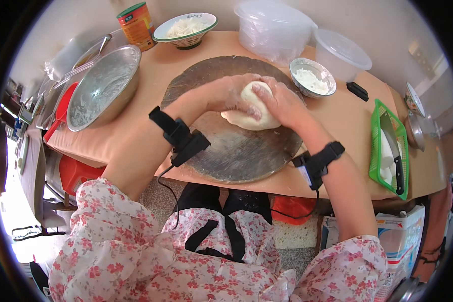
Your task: Kneading a large piece of dough on a wooden circular board in a food preparation setting.
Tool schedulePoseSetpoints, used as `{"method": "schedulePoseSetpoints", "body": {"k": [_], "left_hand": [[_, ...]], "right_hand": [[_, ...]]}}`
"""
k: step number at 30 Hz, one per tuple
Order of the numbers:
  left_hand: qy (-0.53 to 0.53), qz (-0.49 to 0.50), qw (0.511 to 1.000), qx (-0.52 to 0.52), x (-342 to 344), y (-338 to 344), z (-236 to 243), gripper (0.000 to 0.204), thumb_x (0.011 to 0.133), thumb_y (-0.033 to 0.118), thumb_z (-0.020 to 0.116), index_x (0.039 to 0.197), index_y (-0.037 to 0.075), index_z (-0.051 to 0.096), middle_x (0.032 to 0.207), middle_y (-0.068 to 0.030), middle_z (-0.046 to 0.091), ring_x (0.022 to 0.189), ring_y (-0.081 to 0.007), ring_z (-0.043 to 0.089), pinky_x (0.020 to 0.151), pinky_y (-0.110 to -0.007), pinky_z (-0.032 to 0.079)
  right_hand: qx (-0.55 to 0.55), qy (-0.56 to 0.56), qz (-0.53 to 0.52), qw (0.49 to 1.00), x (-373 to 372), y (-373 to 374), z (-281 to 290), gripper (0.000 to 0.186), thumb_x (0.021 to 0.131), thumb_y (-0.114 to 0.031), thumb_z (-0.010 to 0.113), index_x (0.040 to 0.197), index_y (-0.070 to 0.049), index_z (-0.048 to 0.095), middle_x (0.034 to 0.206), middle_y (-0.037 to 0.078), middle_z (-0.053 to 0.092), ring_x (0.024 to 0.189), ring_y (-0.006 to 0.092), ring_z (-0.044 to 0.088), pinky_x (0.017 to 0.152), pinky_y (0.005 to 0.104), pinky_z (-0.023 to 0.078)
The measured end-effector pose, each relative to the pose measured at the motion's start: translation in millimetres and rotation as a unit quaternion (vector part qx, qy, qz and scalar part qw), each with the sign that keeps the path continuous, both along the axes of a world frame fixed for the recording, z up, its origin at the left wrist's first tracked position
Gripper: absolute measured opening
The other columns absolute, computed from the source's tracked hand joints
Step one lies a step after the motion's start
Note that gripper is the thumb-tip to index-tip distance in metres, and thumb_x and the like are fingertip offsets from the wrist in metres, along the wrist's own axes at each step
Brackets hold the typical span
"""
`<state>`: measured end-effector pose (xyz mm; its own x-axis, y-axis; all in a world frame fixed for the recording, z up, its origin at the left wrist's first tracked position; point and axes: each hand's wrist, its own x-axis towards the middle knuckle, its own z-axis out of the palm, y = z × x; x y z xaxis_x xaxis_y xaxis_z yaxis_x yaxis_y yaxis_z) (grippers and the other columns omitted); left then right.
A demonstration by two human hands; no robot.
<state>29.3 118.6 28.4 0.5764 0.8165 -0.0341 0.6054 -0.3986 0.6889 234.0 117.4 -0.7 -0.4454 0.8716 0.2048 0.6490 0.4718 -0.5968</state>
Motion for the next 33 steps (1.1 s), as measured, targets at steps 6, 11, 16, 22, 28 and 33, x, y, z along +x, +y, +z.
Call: {"method": "schedulePoseSetpoints", "body": {"k": [6,11,16,22,28,33], "left_hand": [[0.023,-0.004,0.963,0.267,-13.8,-67.9,-27.4,0.089,0.073,0.034,0.078,0.145,0.009,0.032,0.136,-0.0225,0.042,0.125,-0.0431,0.042,0.103,-0.049,0.037],[-0.029,0.016,0.944,0.33,-34.2,-131.7,-39.7,0.093,0.07,0.027,0.081,0.147,0.011,0.031,0.137,-0.0212,0.041,0.126,-0.0417,0.041,0.105,-0.048,0.037],[-0.114,0.1,0.951,0.271,-40.2,-158.0,-37.9,0.096,0.064,0.016,0.084,0.146,0.011,0.035,0.139,-0.0188,0.039,0.128,-0.0395,0.04,0.107,-0.045,0.038],[-0.151,0.101,0.968,0.172,-33.7,-141.7,-40.1,0.089,0.063,0.007,0.083,0.142,0.012,0.042,0.136,-0.0186,0.04,0.128,-0.0376,0.041,0.106,-0.042,0.041],[-0.181,0.129,0.932,0.287,-37.7,-134.3,-24.5,0.089,0.058,-0.001,0.082,0.139,0.015,0.047,0.135,-0.0177,0.041,0.128,-0.0388,0.041,0.105,-0.044,0.042],[0.043,0.114,0.902,0.415,-53.0,-112.8,-23.7,0.082,0.064,0.01,0.082,0.138,0.019,0.048,0.135,-0.0168,0.041,0.127,-0.0411,0.04,0.103,-0.049,0.041]], "right_hand": [[0.148,0.017,0.005,0.989,-10.9,-72.9,-4.3,0.06,0.093,-0.04,0.054,0.136,0.0,0.043,0.136,0.023,0.045,0.127,0.0395,0.042,0.108,0.0467,0.031],[0.247,-0.024,0.027,0.968,-14.6,-136.4,0.6,0.062,0.09,-0.035,0.061,0.138,0.0,0.042,0.14,0.024,0.041,0.132,0.0412,0.037,0.111,0.0489,0.028],[0.129,0.183,-0.016,0.974,-18.8,-155.4,1.3,0.056,0.089,-0.023,0.063,0.136,0.002,0.044,0.14,0.022,0.041,0.132,0.0352,0.038,0.111,0.0439,0.03],[-0.002,0.248,-0.056,0.967,-33.8,-141.1,5.7,0.049,0.091,-0.019,0.063,0.132,0.004,0.048,0.128,0.02,0.049,0.123,0.0294,0.046,0.106,0.0378,0.035],[0.159,0.233,0.024,0.959,-44.8,-127.7,37.9,0.045,0.089,-0.016,0.063,0.128,0.004,0.051,0.129,0.02,0.049,0.12,0.0316,0.05,0.104,0.0393,0.038],[0.205,0.093,0.078,0.971,-39.1,-95.4,35.7,0.041,0.089,-0.016,0.063,0.126,0.0,0.055,0.129,0.021,0.053,0.121,0.0336,0.051,0.102,0.0388,0.04]]}}
